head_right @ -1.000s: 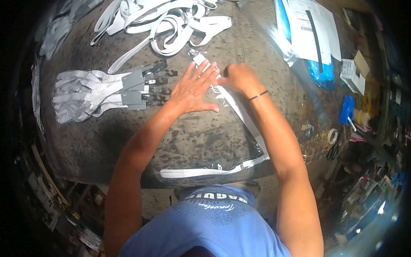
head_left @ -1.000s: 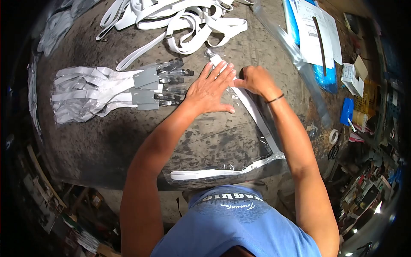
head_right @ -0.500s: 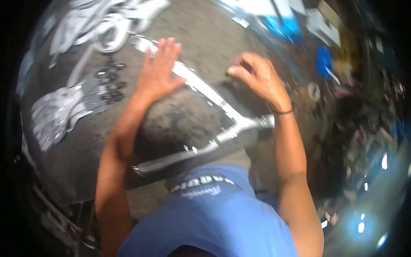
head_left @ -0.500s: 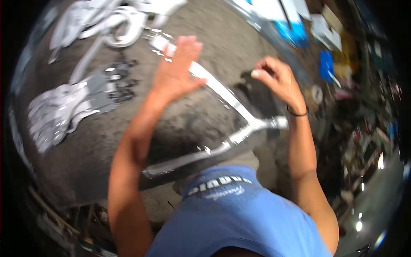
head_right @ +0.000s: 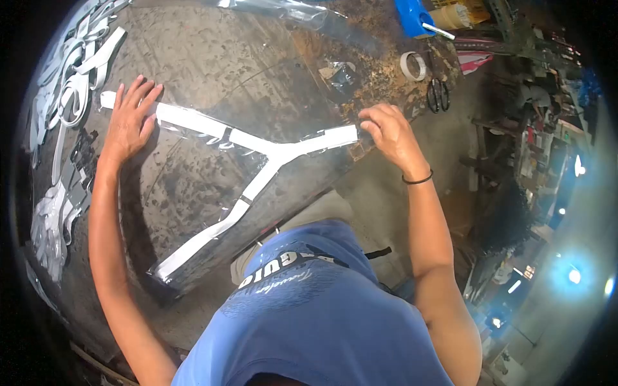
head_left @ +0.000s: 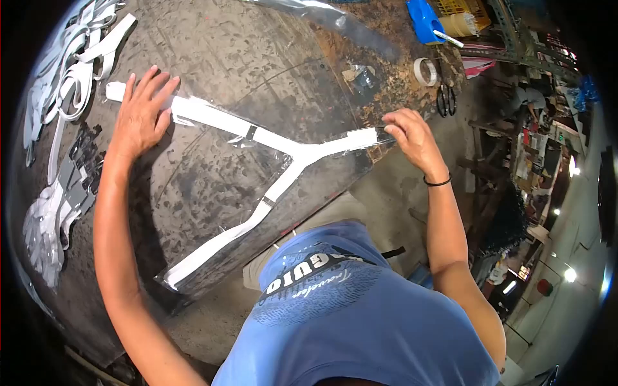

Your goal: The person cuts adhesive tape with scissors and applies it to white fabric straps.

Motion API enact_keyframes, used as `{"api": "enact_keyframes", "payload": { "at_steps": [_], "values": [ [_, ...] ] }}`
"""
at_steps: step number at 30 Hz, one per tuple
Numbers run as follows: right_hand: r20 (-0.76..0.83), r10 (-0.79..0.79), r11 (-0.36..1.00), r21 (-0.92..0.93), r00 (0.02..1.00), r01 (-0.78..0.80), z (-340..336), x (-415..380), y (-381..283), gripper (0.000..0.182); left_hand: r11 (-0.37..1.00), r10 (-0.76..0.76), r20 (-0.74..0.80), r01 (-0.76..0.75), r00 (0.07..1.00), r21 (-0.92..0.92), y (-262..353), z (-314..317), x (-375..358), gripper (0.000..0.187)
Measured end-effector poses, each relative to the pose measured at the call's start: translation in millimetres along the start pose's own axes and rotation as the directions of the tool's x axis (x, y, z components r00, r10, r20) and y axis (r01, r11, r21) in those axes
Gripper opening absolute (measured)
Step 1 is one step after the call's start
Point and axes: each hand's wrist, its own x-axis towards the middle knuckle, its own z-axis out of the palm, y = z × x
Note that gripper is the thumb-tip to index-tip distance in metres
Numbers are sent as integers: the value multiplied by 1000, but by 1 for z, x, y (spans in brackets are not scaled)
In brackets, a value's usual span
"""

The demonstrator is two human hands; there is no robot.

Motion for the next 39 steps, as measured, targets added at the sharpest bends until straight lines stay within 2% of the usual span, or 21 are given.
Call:
{"api": "enact_keyframes", "payload": {
  "at_steps": [1, 2, 3, 5, 6, 7, 13, 15, 17, 20, 22, 23, 25, 27, 28, 30, 31, 32, 34, 36, 39],
  "values": [
    [2, -92, 995, -43, 996, 92, 12, -5, 8, 22, 1000, -12, 84, 12, 996, -3, 2, -5, 0, 58],
    [-18, -187, 981, -47, 982, 186, 23, -9, 18, 33, 998, 47, -24, -46, 999, 37, 4, -5, 1, 56],
    [-34, -216, 976, -24, 976, 215, 32, -10, 24, 33, 997, 32, -18, -31, 999, 75, 8, -10, 3, 56],
    [-28, -267, 953, -159, 963, 259, 46, -12, 32, 43, 996, -84, 165, 78, 983, 42, 16, -22, 6, 45],
    [-4, -283, 945, -170, 959, 278, 50, -11, 36, 47, 997, -59, 107, 53, 992, 54, 18, -20, 2, 29],
    [-17, -314, 940, -147, 949, 308, 51, -9, 40, 47, 993, -83, 111, 73, 990, 91, 18, -18, 0, 29],
    [26, -370, 928, -29, 929, 370, 49, -9, 51, 25, 943, -255, 74, 231, 964, 240, 85, -81, -59, 13],
    [-30, -433, 901, 24, 901, 433, 49, -14, 47, 21, 926, -261, -29, 258, 965, 276, 109, -100, -82, 13],
    [-103, -527, 849, -98, 843, 519, 48, -13, 47, 17, 929, -265, -153, 294, 952, 223, 135, -109, -110, 15],
    [-384, -592, 797, -151, 708, 585, 16, -15, 24, 16, 894, -441, -228, 446, 868, -32, 192, -110, -152, 18],
    [-583, -608, 756, -219, 539, 617, -18, -17, 9, 18, 806, -570, -231, 483, 788, -342, 224, -88, -178, 23],
    [-639, -638, 716, -286, 430, 638, -40, -14, 1, 18, 708, -635, -177, 474, 752, -523, 237, -71, -188, 26],
    [-705, -669, 635, -380, 233, 672, -81, -11, -22, 11, 586, -614, -182, 289, 768, -757, 267, -31, -194, 40],
    [-721, -686, 514, -384, 98, 767, -123, -13, -51, 9, 478, -542, -91, 217, 836, -851, 301, -18, -183, 65],
    [-735, -669, 545, -384, 111, 745, -140, -15, -63, 10, 482, -473, -57, 204, 879, -852, 312, -13, -177, 77],
    [-702, -712, 398, -431, -24, 810, -172, -28, -97, 15, 467, -332, -25, 142, 943, -873, 324, -6, -164, 99],
    [-711, -702, 471, -511, -46, 719, -184, -36, -105, 13, 442, -260, -25, 95, 965, -892, 326, -6, -156, 107],
    [-728, -685, 478, -474, -23, 740, -196, -49, -114, 10, 466, -232, -83, 36, 969, -884, 327, -9, -148, 108],
    [-747, -665, 504, -455, -6, 734, -214, -67, -130, 10, 561, -196, -182, -42, 963, -827, 319, -22, -131, 104],
    [-694, -680, 220, -502, -238, 836, -243, -64, -131, 16, 685, -174, -337, -132, 925, -716, 312, -40, -112, 85],
    [-710, -674, 370, -565, -206, 738, -273, -92, -132, 18, 656, -207, -366, -149, 908, -740, 302, -54, -87, 74]
  ]
}}
